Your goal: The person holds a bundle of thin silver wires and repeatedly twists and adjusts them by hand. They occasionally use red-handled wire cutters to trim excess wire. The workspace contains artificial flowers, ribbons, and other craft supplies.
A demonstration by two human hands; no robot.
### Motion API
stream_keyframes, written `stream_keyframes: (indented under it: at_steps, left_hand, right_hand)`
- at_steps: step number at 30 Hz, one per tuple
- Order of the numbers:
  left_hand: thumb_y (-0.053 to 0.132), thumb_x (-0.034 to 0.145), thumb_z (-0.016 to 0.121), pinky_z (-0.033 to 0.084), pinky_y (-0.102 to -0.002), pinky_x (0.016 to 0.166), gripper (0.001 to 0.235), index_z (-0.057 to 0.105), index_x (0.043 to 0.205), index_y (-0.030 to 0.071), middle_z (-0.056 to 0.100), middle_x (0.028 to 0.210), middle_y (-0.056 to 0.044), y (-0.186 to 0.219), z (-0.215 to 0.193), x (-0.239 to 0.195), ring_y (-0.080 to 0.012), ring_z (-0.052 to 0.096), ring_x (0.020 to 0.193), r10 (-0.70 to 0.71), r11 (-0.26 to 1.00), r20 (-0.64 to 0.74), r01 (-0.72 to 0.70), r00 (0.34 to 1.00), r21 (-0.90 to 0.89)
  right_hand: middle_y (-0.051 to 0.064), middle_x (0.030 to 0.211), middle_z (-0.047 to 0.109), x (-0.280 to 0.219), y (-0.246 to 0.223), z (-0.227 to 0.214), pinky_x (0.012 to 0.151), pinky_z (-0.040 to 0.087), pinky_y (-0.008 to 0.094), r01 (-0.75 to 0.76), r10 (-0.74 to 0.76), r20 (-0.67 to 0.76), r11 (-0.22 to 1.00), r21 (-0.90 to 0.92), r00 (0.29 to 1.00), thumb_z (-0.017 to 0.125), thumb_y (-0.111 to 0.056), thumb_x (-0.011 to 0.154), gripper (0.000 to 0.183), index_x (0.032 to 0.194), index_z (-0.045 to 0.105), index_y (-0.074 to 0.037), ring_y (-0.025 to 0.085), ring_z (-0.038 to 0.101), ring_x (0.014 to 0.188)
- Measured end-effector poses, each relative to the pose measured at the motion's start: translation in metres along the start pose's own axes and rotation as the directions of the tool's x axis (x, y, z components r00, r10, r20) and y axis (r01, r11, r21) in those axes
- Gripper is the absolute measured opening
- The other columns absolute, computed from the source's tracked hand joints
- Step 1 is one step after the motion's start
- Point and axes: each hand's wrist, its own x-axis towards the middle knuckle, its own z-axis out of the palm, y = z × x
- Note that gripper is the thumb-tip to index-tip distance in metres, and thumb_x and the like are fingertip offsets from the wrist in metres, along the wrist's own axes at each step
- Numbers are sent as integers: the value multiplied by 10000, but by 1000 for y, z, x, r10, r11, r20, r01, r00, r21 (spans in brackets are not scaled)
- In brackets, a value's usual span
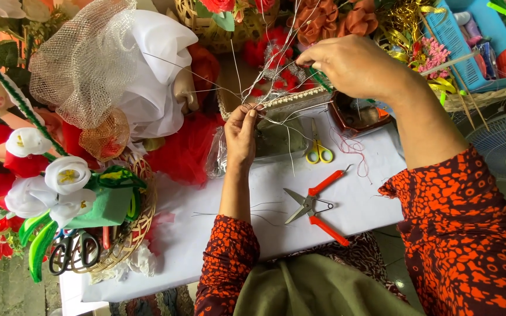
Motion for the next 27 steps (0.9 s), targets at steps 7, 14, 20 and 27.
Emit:
stream_keyframes:
  at_steps: [7,14,20,27]
  left_hand:
    - [96,943,579,518,-263,844,100,640,957,18,646,936,-63,-2,1,0,-148,614,855,4,1000,-6,-4,1000,3]
    - [105,944,573,511,-258,823,113,644,944,17,646,909,-69,1,2,0,-141,610,846,12,999,11,-13,1000,43]
    - [106,943,581,512,-260,830,109,645,937,18,649,916,-71,0,1,0,-144,612,851,8,1000,14,-8,1000,19]
    - [136,948,583,505,-268,841,124,642,943,27,652,926,-68,0,1,0,-142,609,865,7,1000,15,-7,1000,13]
  right_hand:
    - [143,1166,668,-9,27,10,804,470,482,2,-10,-57,990,-138,998,545,-58,922,289,1184,666,-32,358,624,1010]
    - [179,1055,685,-5,6,11,687,489,529,-87,85,-19,986,-144,996,538,-122,953,407,1355,503,-67,397,640,894]
    - [219,691,657,2,-6,9,536,458,501,-92,98,9,959,-267,995,549,-153,971,411,1358,442,-65,411,621,623]
    - [163,1044,690,1,10,11,669,511,548,-35,26,-45,975,-220,999,516,-167,989,317,1281,562,-52,382,658,866]
